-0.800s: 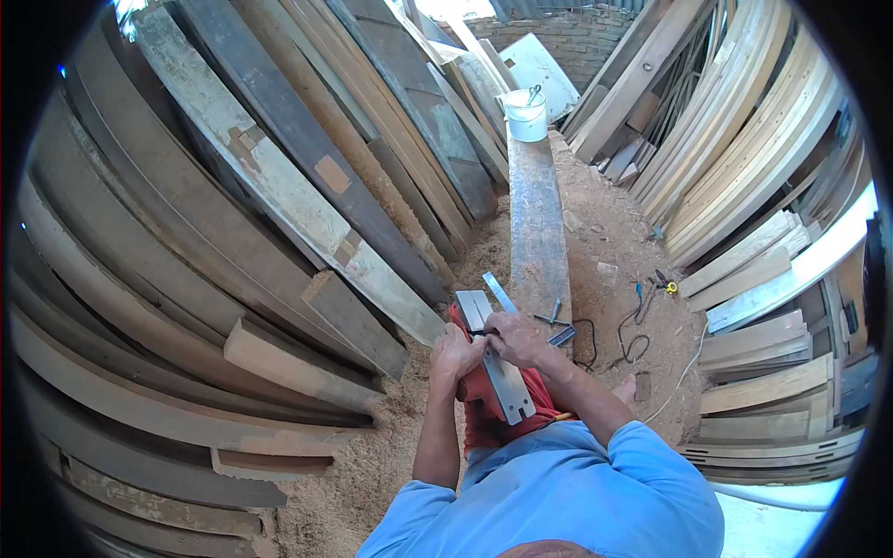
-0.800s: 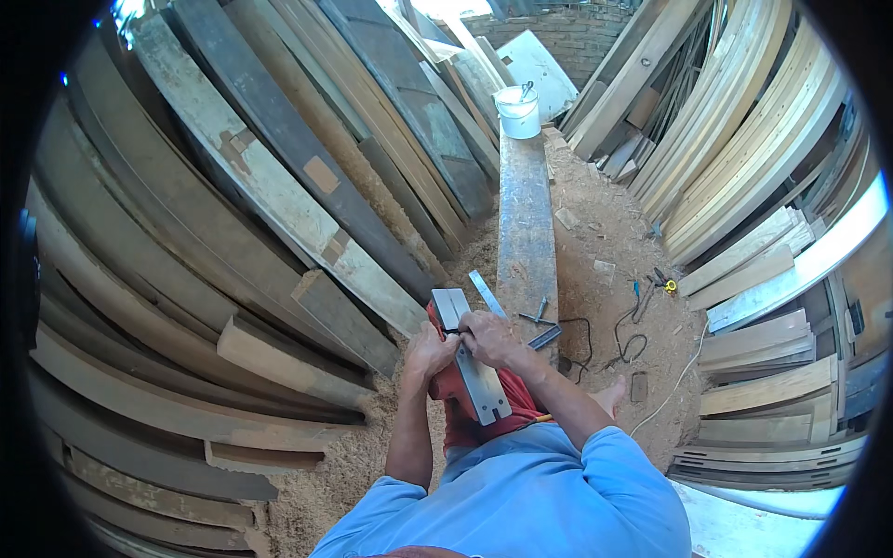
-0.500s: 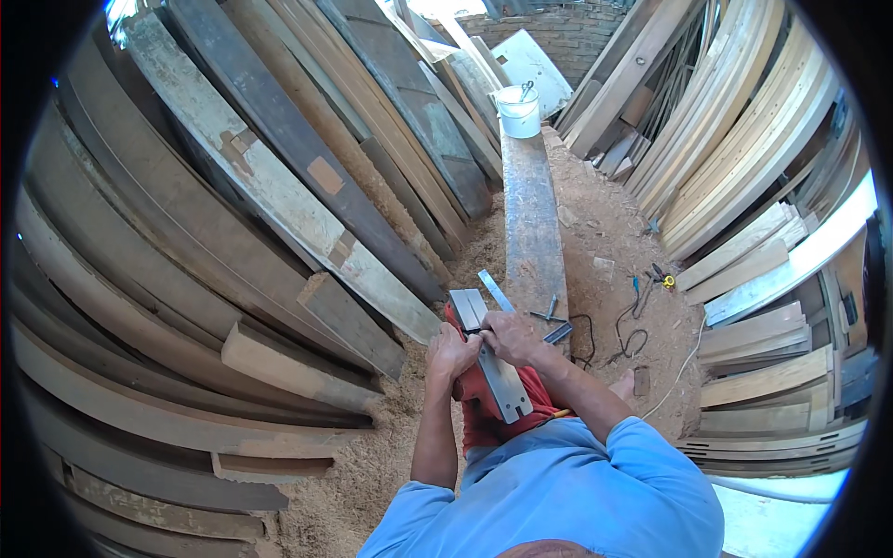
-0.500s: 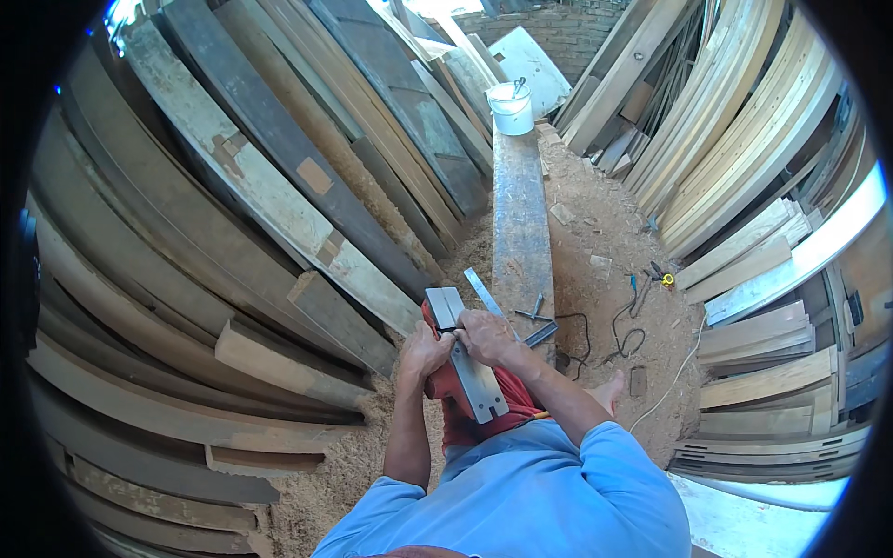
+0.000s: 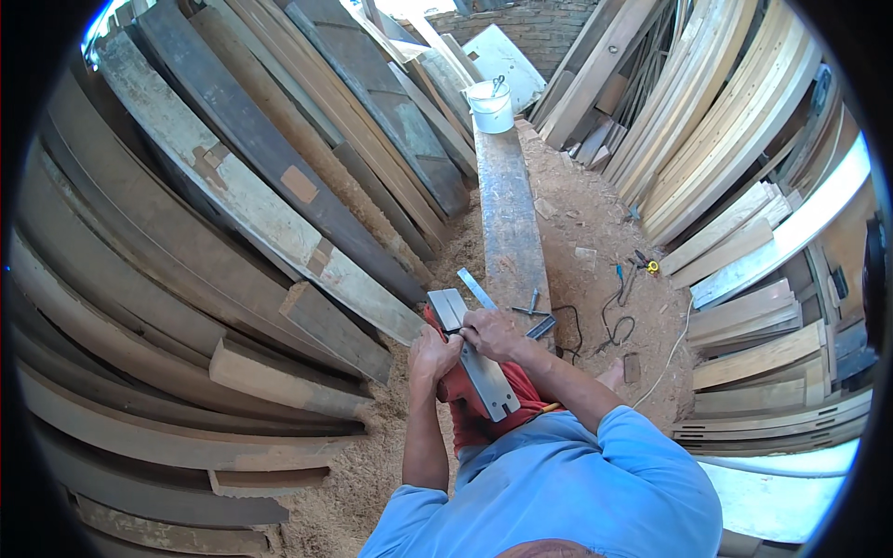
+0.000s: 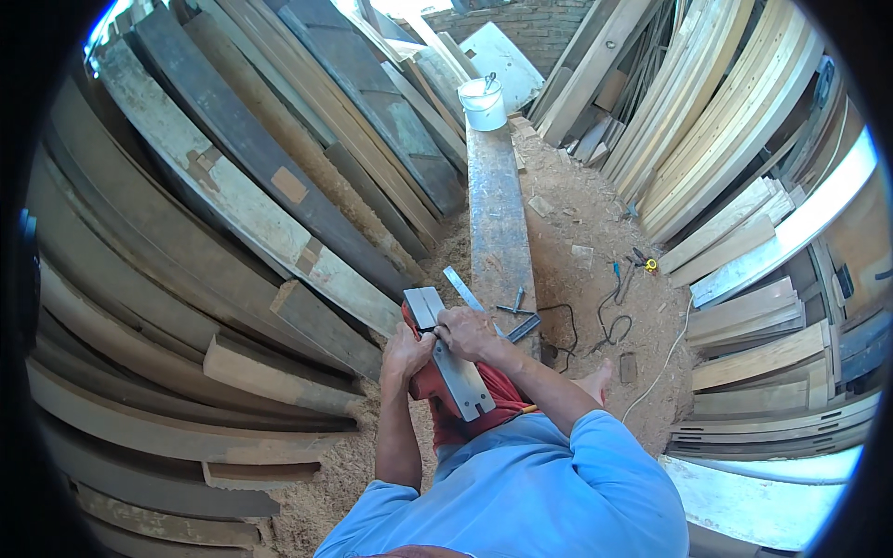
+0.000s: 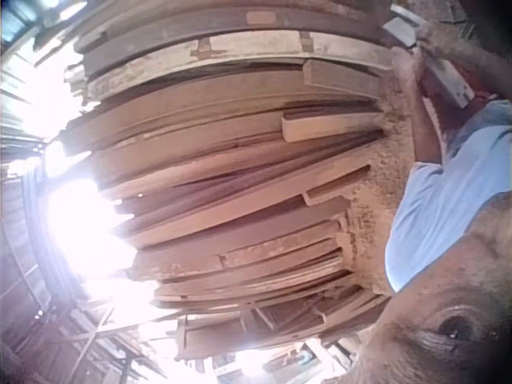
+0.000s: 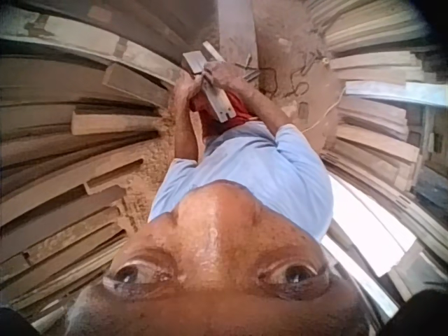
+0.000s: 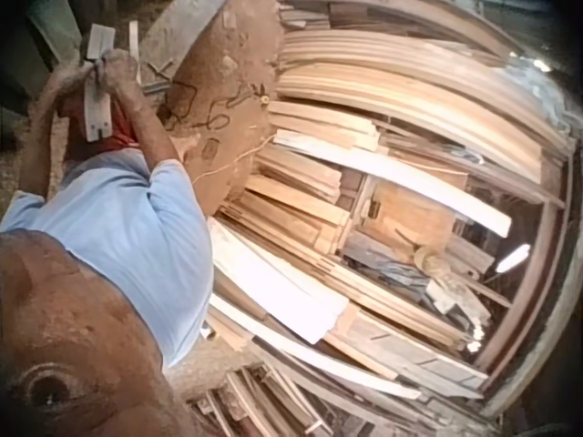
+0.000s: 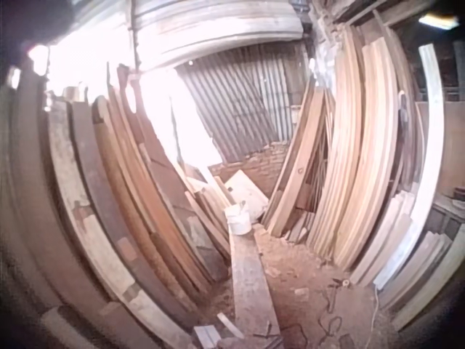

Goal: The person marks lines on a metal hand plane using a square and a stylus.

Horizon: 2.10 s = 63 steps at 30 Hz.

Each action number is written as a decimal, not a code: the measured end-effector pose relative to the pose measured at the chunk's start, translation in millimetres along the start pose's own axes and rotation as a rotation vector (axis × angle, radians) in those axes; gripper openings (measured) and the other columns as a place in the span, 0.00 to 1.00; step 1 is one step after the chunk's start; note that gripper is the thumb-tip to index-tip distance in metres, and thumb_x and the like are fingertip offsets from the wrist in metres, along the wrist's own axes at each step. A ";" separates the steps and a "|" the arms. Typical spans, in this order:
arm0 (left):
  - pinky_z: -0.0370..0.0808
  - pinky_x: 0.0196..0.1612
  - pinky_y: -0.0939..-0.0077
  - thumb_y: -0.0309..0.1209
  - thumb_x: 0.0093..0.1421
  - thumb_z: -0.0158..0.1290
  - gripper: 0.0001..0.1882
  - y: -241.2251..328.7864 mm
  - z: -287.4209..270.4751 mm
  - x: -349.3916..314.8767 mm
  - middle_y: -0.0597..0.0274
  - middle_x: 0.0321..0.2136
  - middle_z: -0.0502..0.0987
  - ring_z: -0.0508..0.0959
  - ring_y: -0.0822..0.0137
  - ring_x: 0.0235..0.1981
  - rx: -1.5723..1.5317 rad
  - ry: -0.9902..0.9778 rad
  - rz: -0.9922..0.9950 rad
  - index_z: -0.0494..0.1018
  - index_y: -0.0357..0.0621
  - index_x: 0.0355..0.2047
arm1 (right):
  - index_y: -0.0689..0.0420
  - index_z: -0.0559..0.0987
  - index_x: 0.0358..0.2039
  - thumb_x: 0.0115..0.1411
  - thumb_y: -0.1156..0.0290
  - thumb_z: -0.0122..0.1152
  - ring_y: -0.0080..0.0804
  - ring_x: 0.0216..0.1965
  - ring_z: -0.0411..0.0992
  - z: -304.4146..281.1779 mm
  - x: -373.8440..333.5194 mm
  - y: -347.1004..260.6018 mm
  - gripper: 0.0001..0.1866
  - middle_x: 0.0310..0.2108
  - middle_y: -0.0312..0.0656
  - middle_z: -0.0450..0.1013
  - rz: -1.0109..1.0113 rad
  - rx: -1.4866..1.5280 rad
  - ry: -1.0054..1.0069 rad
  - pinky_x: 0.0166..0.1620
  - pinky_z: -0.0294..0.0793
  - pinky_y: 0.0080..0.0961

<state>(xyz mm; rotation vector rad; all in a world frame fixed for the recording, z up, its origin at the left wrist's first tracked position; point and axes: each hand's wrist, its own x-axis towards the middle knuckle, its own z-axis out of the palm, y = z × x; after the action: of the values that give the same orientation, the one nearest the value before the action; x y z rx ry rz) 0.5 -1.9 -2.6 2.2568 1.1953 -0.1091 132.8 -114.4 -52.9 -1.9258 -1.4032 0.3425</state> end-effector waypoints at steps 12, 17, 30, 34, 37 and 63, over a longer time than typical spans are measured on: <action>0.70 0.62 0.49 0.50 0.58 0.50 0.38 1.5 -2.9 5.1 0.25 0.52 0.76 0.75 0.34 0.57 -0.054 0.037 0.078 0.68 0.21 0.54 | 0.64 0.79 0.45 0.52 0.93 0.46 0.38 0.38 0.82 0.0 -23.7 85.8 0.22 0.37 0.47 0.80 0.521 1.560 0.144 0.41 0.85 0.33; 0.71 0.60 0.48 0.50 0.59 0.51 0.37 -13.4 8.9 8.1 0.24 0.50 0.76 0.75 0.32 0.55 -0.068 -0.019 0.048 0.69 0.21 0.50 | 0.64 0.79 0.45 0.62 0.84 0.53 0.31 0.32 0.82 -26.8 -34.1 21.8 0.12 0.33 0.45 0.79 0.659 1.193 0.077 0.37 0.84 0.24; 0.67 0.64 0.52 0.56 0.73 0.39 0.41 -36.2 20.7 11.6 0.23 0.58 0.71 0.72 0.35 0.62 -0.607 0.155 0.080 0.56 0.27 0.68 | 0.62 0.80 0.39 0.66 0.70 0.59 0.37 0.35 0.78 -43.6 -13.1 -12.9 0.08 0.31 0.46 0.78 0.112 0.329 -0.009 0.42 0.76 0.36; 0.72 0.59 0.63 0.55 0.76 0.33 0.38 -43.9 27.8 18.6 0.41 0.57 0.72 0.75 0.56 0.57 -0.798 0.134 0.181 0.56 0.29 0.67 | 0.61 0.81 0.39 0.62 0.75 0.61 0.39 0.35 0.79 -49.0 -7.1 -24.3 0.06 0.33 0.47 0.78 0.070 0.358 -0.059 0.42 0.77 0.35; 0.72 0.60 0.64 0.54 0.77 0.31 0.37 -38.2 25.2 13.4 0.42 0.57 0.72 0.75 0.57 0.58 -0.847 0.111 0.148 0.55 0.29 0.67 | 0.61 0.81 0.39 0.60 0.77 0.63 0.41 0.37 0.79 -48.7 -1.0 -25.3 0.07 0.34 0.47 0.79 0.061 0.346 -0.116 0.42 0.77 0.35; 0.70 0.60 0.54 0.57 0.75 0.34 0.39 -33.1 24.3 13.4 0.29 0.52 0.76 0.77 0.40 0.56 -0.682 0.190 0.163 0.59 0.28 0.65 | 0.58 0.79 0.39 0.59 0.73 0.65 0.52 0.44 0.75 -28.6 8.0 -29.4 0.08 0.36 0.49 0.77 -0.092 0.126 -0.116 0.50 0.72 0.45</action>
<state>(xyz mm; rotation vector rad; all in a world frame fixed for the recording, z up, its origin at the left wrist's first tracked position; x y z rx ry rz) -12.7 9.5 -42.1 1.7637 0.9412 0.5119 131.5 -113.9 -11.2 -1.7576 -1.5028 0.4936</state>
